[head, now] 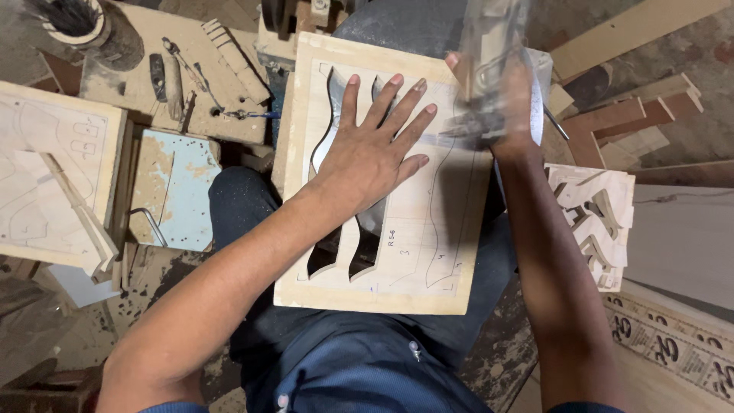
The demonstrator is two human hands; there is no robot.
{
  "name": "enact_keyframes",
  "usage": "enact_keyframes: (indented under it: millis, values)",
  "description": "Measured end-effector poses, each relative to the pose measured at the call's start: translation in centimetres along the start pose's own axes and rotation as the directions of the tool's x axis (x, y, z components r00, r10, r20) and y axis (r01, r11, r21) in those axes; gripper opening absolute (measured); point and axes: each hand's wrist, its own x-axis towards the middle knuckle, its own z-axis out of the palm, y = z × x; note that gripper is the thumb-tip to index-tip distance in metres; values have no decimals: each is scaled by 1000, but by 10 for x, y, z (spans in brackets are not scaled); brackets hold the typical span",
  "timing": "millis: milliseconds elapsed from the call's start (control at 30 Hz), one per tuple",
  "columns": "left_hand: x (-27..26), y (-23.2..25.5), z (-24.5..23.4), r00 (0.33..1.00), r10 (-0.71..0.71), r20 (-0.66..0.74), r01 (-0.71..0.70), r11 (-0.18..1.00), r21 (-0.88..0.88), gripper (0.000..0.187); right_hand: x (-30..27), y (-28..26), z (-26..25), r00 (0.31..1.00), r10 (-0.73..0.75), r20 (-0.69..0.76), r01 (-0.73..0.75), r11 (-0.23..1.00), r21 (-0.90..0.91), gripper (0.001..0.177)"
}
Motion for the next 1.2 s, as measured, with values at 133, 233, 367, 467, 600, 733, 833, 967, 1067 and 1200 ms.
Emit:
enact_keyframes:
  millis: [133,233,367,467,600,733,833,967,1067,1200]
  values:
    - [-1,2,-4,1000,-14,-6,14,1000,19,67,-4,-9,-3,969,-246,-12,246,966,74,48]
    - [-5,0,-5,1000,-14,-16,14,1000,11,67,5,6,-16,992,95,88,-127,850,511,43]
    - [-1,1,-1,999,-26,-27,26,1000,-6,68,5,87,-76,956,-291,-30,257,787,561,34]
    - [-1,0,2,998,-26,-56,25,1000,-14,67,-21,196,-53,999,-24,22,22,998,54,25]
    - [3,-1,0,997,-3,-81,4,1000,10,67,-45,252,-25,972,226,71,-214,967,-137,36]
    - [-6,1,0,984,17,-177,-9,999,46,63,-72,257,-30,988,151,14,-152,988,28,46]
    - [-8,9,-4,973,17,-231,-6,999,50,60,-140,239,7,870,273,410,-168,947,-275,50]
    - [-21,20,-9,948,79,-308,-54,994,91,34,-255,146,88,633,299,714,-221,954,-204,44]
    - [-36,28,-13,941,124,-315,-95,990,109,17,-298,56,114,587,18,809,-440,847,300,41]
    - [-40,35,-21,945,130,-300,-66,975,213,14,-306,-5,109,644,-428,634,-574,277,770,38]
